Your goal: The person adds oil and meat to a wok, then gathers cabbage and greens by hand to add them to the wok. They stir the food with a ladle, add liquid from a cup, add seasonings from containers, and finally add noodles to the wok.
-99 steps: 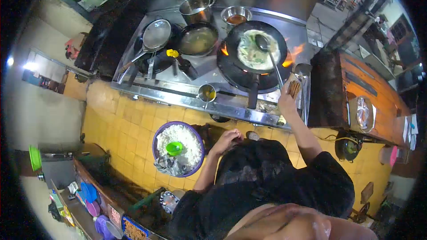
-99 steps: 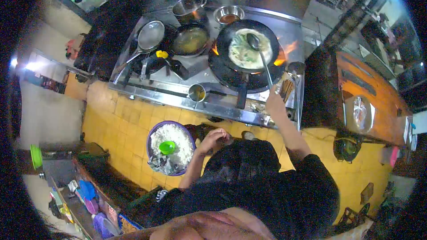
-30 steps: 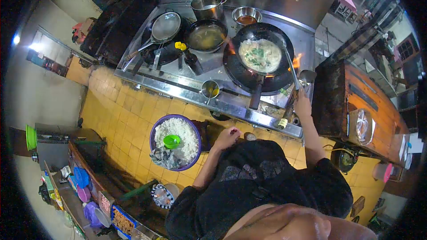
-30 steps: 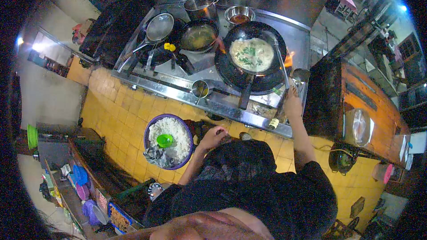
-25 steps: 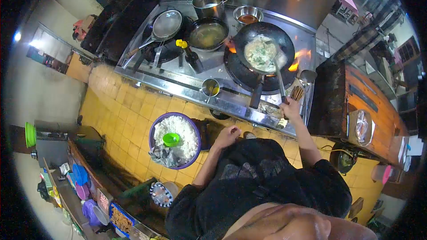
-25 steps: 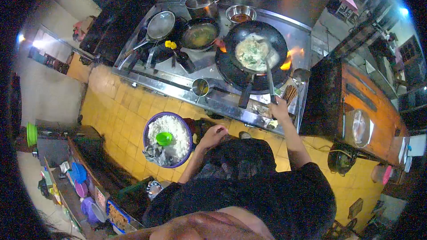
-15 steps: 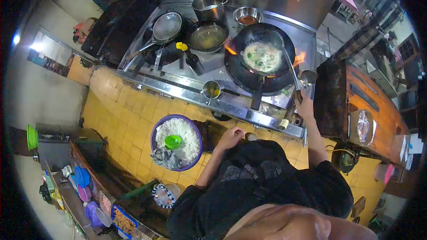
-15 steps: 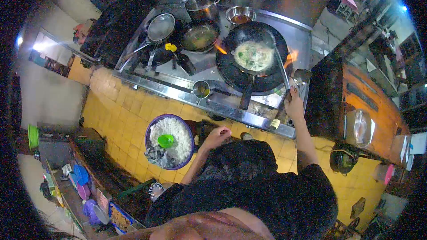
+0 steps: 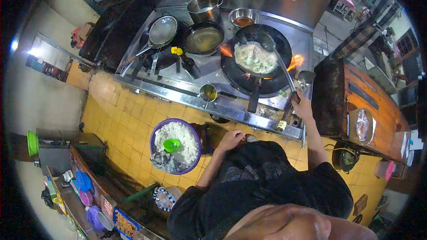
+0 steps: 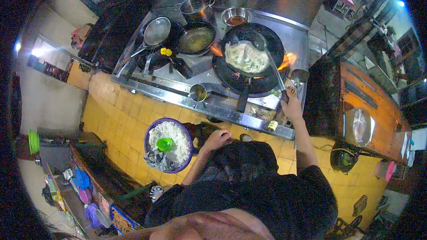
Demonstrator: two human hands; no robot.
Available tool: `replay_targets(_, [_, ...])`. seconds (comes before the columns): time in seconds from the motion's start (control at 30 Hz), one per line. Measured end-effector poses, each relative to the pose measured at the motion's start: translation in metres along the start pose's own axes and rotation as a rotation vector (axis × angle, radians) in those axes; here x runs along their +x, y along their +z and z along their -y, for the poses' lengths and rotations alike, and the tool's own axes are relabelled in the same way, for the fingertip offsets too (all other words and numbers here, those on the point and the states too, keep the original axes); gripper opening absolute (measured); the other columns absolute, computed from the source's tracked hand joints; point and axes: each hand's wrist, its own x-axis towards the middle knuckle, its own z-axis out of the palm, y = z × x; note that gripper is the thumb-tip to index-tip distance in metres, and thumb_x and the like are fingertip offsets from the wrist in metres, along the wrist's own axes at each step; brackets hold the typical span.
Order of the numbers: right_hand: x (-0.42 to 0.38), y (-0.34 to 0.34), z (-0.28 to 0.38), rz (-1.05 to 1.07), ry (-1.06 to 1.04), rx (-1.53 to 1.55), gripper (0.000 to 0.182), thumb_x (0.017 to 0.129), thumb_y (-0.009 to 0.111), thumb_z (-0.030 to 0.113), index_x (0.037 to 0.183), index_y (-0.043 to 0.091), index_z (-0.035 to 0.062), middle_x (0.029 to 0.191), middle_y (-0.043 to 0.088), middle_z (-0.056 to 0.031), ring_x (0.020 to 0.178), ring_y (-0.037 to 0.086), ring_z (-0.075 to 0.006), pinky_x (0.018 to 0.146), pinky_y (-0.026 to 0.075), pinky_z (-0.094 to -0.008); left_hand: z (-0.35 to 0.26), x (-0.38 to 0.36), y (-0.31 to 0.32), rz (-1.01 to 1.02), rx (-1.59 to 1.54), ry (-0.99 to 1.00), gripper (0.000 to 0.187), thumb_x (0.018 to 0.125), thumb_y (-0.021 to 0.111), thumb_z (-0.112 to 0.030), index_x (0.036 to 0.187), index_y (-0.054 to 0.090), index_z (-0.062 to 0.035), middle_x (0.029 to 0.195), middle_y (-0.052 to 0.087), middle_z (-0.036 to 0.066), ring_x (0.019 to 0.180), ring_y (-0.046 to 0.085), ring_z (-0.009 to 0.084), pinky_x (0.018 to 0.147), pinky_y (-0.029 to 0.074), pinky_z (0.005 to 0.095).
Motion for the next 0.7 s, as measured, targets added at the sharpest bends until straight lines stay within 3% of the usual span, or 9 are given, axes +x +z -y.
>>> replay_targets(0.1, [-0.012,0.015,0.015,-0.135,0.024,-0.347,0.055,0.074,0.055,0.009,0.128,0.043,0.0039,0.074,0.060,-0.0230,0.073,0.062,-0.0380,0.067,0.049,-0.0452,0.006,0.005,-0.001,0.029,0.016,0.008,0.027,0.085,0.051,-0.026,0.083,0.064,-0.0028,0.081,0.064,0.013,0.077,0.062,0.0251,0.069,0.046,0.0333])
replay_targets(0.17, [-0.015,0.050,-0.006,-0.157,-0.094,-0.131,0.051,0.075,0.057,0.010,0.123,0.043,-0.0009,0.071,0.059,-0.0226,0.069,0.061,-0.0368,0.064,0.049,-0.0444,0.002,0.008,-0.002,0.041,0.018,-0.016,0.026,0.085,0.051,-0.026,0.083,0.064,-0.0026,0.082,0.064,0.013,0.078,0.062,0.0253,0.070,0.046,0.0334])
replay_targets(0.23, [-0.006,0.077,-0.033,0.062,0.028,0.181,0.036,0.077,0.056,0.005,0.110,0.049,-0.0040,0.065,0.057,-0.0171,0.057,0.058,-0.0292,0.052,0.046,-0.0400,-0.002,0.010,0.001,0.052,0.017,-0.043,0.026,0.085,0.051,-0.025,0.083,0.064,-0.0025,0.082,0.064,0.013,0.078,0.062,0.0255,0.070,0.046,0.0336])
replay_targets(0.27, [-0.016,0.042,0.028,0.227,0.487,0.760,0.021,0.077,0.056,0.004,0.096,0.054,-0.0020,0.062,0.055,-0.0100,0.049,0.052,-0.0183,0.043,0.041,-0.0327,-0.001,0.011,0.003,0.047,0.012,-0.029,0.026,0.085,0.052,-0.025,0.085,0.064,-0.0024,0.083,0.064,0.014,0.079,0.062,0.0255,0.070,0.046,0.0338])
replay_targets(0.37, [-0.011,0.011,0.044,0.218,0.596,1.139,0.010,0.077,0.057,0.003,0.087,0.056,0.0019,0.062,0.053,-0.0054,0.045,0.049,-0.0124,0.038,0.036,-0.0276,0.002,0.016,0.009,0.055,-0.007,-0.014,0.025,0.085,0.055,-0.026,0.088,0.063,-0.0021,0.086,0.063,0.014,0.080,0.062,0.0253,0.071,0.046,0.0342])
replay_targets(0.43, [-0.002,0.023,0.002,0.275,0.396,0.865,0.022,0.075,0.061,0.005,0.096,0.057,-0.0003,0.065,0.057,-0.0090,0.050,0.054,-0.0183,0.042,0.042,-0.0336,0.002,0.017,0.008,0.073,-0.017,-0.004,0.025,0.085,0.056,-0.026,0.089,0.062,-0.0019,0.086,0.063,0.015,0.080,0.061,0.0251,0.072,0.046,0.0344])
replay_targets(0.5, [-0.008,0.026,0.015,-0.165,-0.097,0.166,0.041,0.072,0.063,0.007,0.110,0.054,-0.0038,0.071,0.062,-0.0150,0.060,0.061,-0.0281,0.055,0.048,-0.0392,-0.003,0.011,0.002,0.092,0.005,-0.004,0.027,0.085,0.058,-0.028,0.090,0.061,-0.0016,0.086,0.063,0.014,0.080,0.061,0.0243,0.072,0.047,0.0338])
replay_targets(0.53, [-0.015,0.022,0.019,-0.163,-0.036,0.025,0.057,0.070,0.063,0.008,0.123,0.047,-0.0054,0.077,0.063,-0.0204,0.075,0.062,-0.0353,0.068,0.049,-0.0417,-0.004,0.007,-0.002,0.083,-0.028,-0.014,0.028,0.085,0.058,-0.028,0.091,0.060,-0.0010,0.084,0.062,0.012,0.080,0.061,0.0217,0.072,0.047,0.0321])
replay_targets(0.7, [-0.030,0.071,0.033,-0.225,0.158,-0.100,0.053,0.072,0.057,0.004,0.123,0.047,-0.0036,0.079,0.060,-0.0227,0.076,0.062,-0.0330,0.069,0.048,-0.0381,0.028,-0.006,-0.017,0.149,-0.105,-0.017,0.024,0.087,0.058,-0.025,0.093,0.061,-0.0018,0.084,0.063,0.007,0.080,0.059,0.0156,0.073,0.047,0.0298])
